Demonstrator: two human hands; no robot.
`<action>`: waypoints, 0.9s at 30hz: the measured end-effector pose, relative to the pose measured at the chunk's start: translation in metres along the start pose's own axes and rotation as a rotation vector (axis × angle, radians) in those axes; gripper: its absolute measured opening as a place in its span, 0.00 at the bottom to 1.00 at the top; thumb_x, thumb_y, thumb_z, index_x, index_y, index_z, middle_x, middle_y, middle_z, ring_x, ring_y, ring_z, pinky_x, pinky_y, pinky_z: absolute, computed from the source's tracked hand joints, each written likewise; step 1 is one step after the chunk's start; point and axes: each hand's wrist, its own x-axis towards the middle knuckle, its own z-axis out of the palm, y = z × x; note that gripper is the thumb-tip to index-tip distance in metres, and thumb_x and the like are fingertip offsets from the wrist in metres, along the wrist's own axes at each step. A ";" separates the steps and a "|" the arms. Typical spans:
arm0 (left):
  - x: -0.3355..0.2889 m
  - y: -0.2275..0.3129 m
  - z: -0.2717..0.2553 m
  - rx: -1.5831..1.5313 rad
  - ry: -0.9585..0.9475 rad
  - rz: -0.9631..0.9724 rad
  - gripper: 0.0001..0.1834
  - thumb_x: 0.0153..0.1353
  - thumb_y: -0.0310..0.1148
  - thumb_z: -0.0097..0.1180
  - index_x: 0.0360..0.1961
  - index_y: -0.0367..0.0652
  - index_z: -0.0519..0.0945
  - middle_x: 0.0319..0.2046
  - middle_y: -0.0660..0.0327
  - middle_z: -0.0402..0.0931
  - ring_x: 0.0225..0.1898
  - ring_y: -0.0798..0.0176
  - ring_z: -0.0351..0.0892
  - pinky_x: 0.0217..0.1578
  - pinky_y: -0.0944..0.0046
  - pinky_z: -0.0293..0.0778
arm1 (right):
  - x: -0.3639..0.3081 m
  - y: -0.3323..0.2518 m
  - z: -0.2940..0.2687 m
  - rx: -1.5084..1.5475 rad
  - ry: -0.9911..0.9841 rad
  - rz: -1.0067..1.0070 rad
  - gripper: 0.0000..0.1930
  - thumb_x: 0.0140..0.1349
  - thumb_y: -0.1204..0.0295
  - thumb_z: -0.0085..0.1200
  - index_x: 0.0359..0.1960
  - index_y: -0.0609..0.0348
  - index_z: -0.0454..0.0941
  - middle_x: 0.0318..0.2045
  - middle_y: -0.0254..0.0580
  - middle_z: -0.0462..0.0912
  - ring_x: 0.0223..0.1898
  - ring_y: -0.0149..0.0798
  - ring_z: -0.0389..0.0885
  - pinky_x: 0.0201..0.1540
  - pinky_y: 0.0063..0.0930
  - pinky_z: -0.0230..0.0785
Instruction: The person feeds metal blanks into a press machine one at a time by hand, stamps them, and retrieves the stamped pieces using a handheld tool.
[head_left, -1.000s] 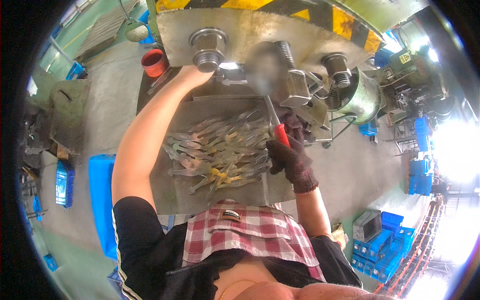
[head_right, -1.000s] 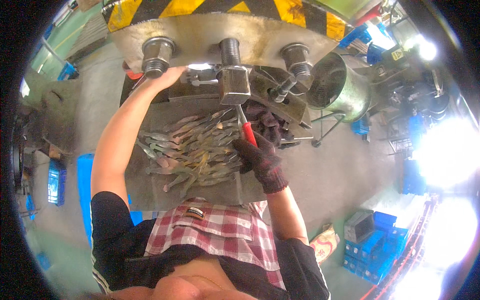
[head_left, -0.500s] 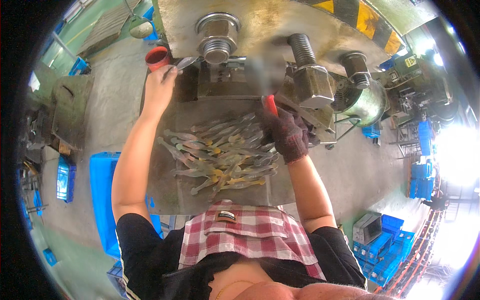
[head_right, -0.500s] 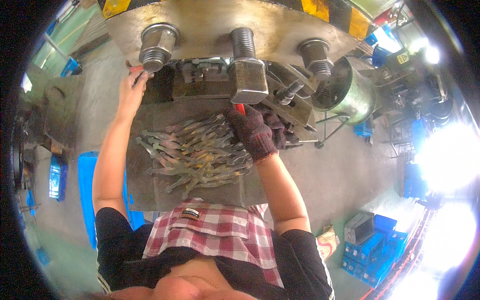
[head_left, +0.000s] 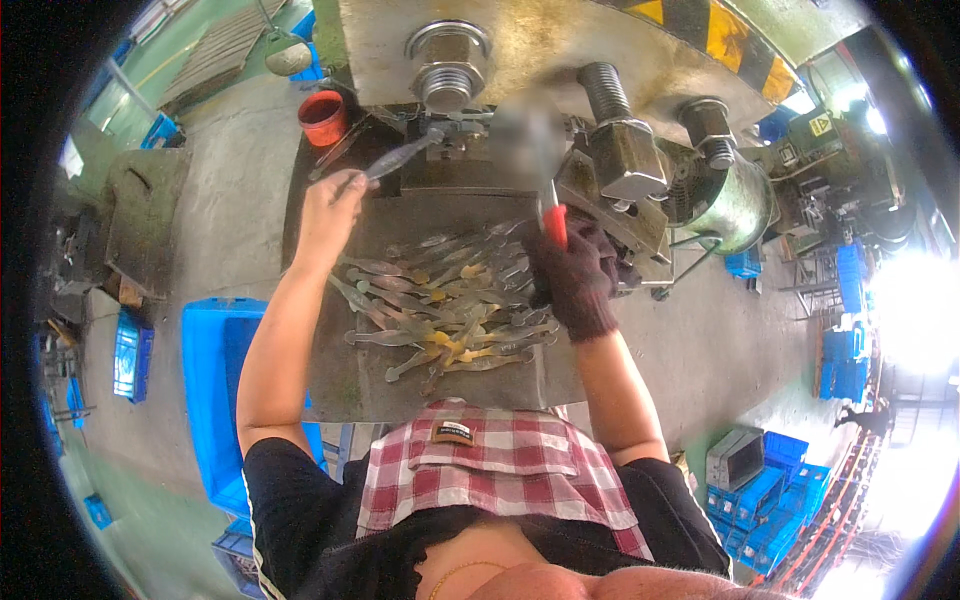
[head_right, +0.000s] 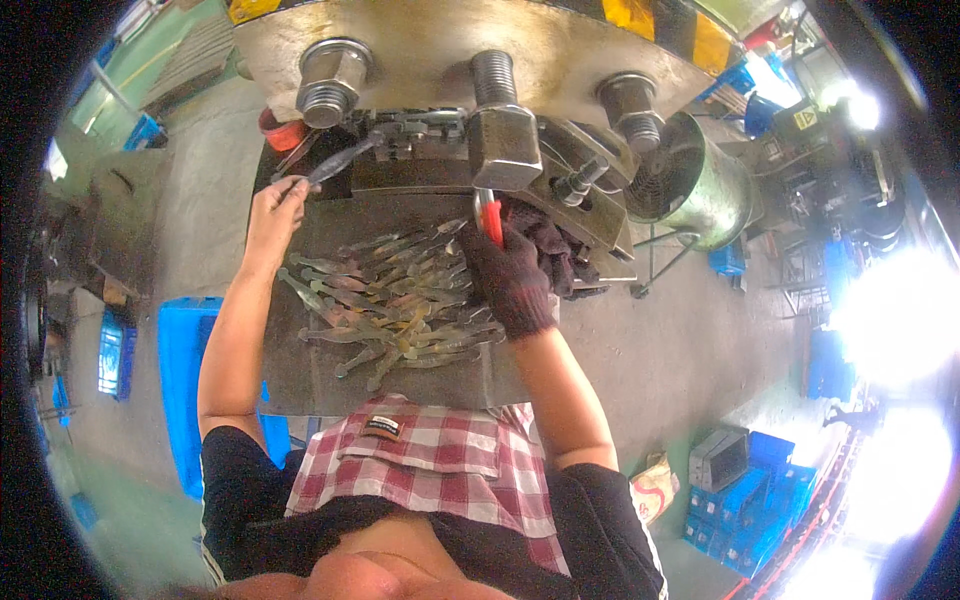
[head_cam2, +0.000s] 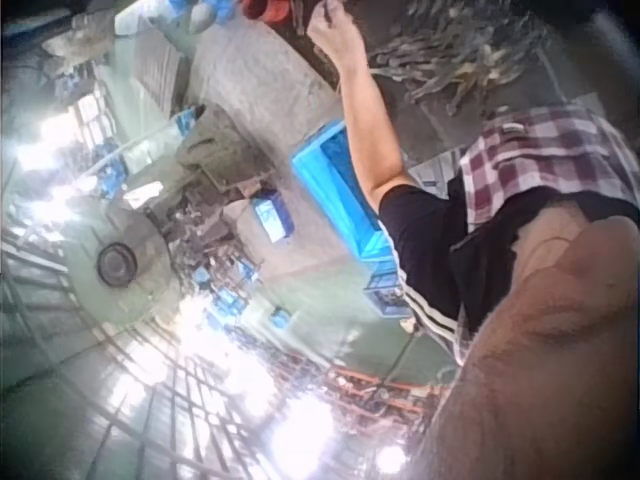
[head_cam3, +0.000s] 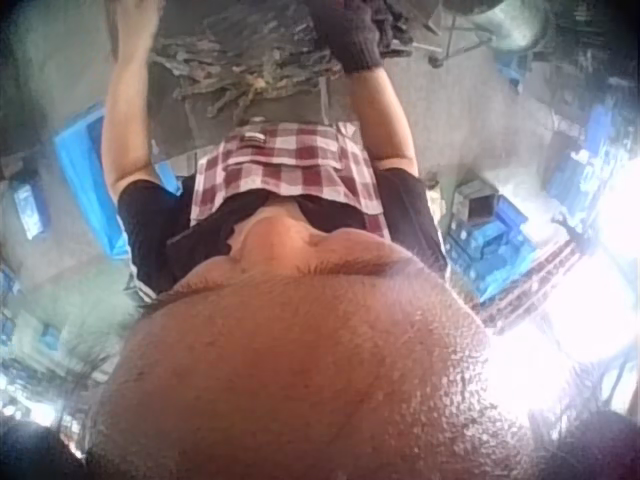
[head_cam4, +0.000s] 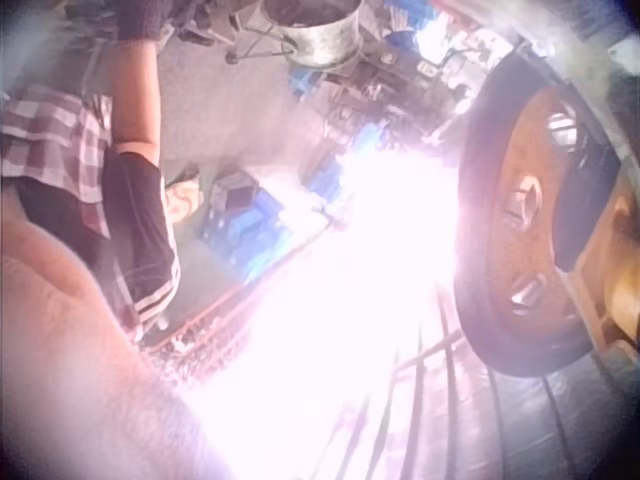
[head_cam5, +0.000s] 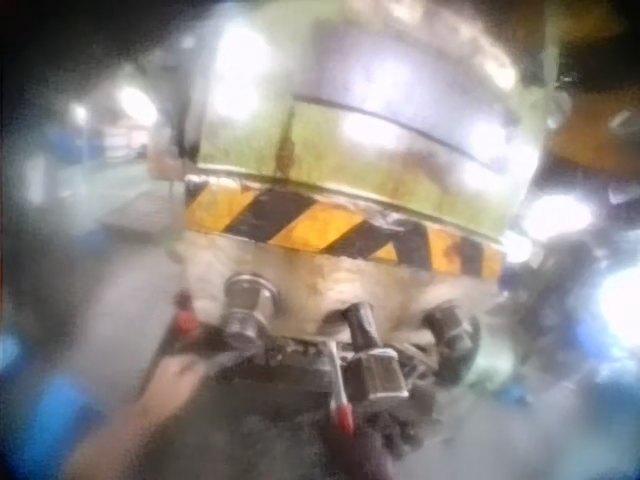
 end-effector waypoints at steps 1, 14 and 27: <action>-0.001 -0.003 0.001 -0.053 -0.065 -0.039 0.13 0.65 0.37 0.48 0.35 0.38 0.79 0.16 0.76 0.55 0.17 0.79 0.52 0.19 0.75 0.49 | -0.008 0.010 -0.005 -0.002 -0.049 -0.013 0.18 0.57 0.60 0.56 0.42 0.60 0.77 0.23 0.34 0.76 0.19 0.29 0.73 0.21 0.26 0.68; 0.000 0.004 0.013 -0.170 -0.419 -0.195 0.11 0.66 0.34 0.48 0.34 0.38 0.78 0.15 0.76 0.57 0.17 0.80 0.53 0.18 0.74 0.50 | -0.052 0.028 0.012 0.019 -0.298 0.008 0.16 0.58 0.61 0.58 0.37 0.64 0.77 0.20 0.33 0.75 0.16 0.27 0.73 0.17 0.20 0.67; -0.011 -0.018 0.027 0.791 -0.142 0.980 0.14 0.52 0.29 0.58 0.41 0.41 0.78 0.32 0.59 0.76 0.37 0.55 0.76 0.35 0.60 0.74 | -0.045 0.046 -0.009 0.247 -0.451 0.201 0.17 0.58 0.59 0.58 0.36 0.63 0.78 0.20 0.34 0.74 0.17 0.28 0.74 0.16 0.23 0.69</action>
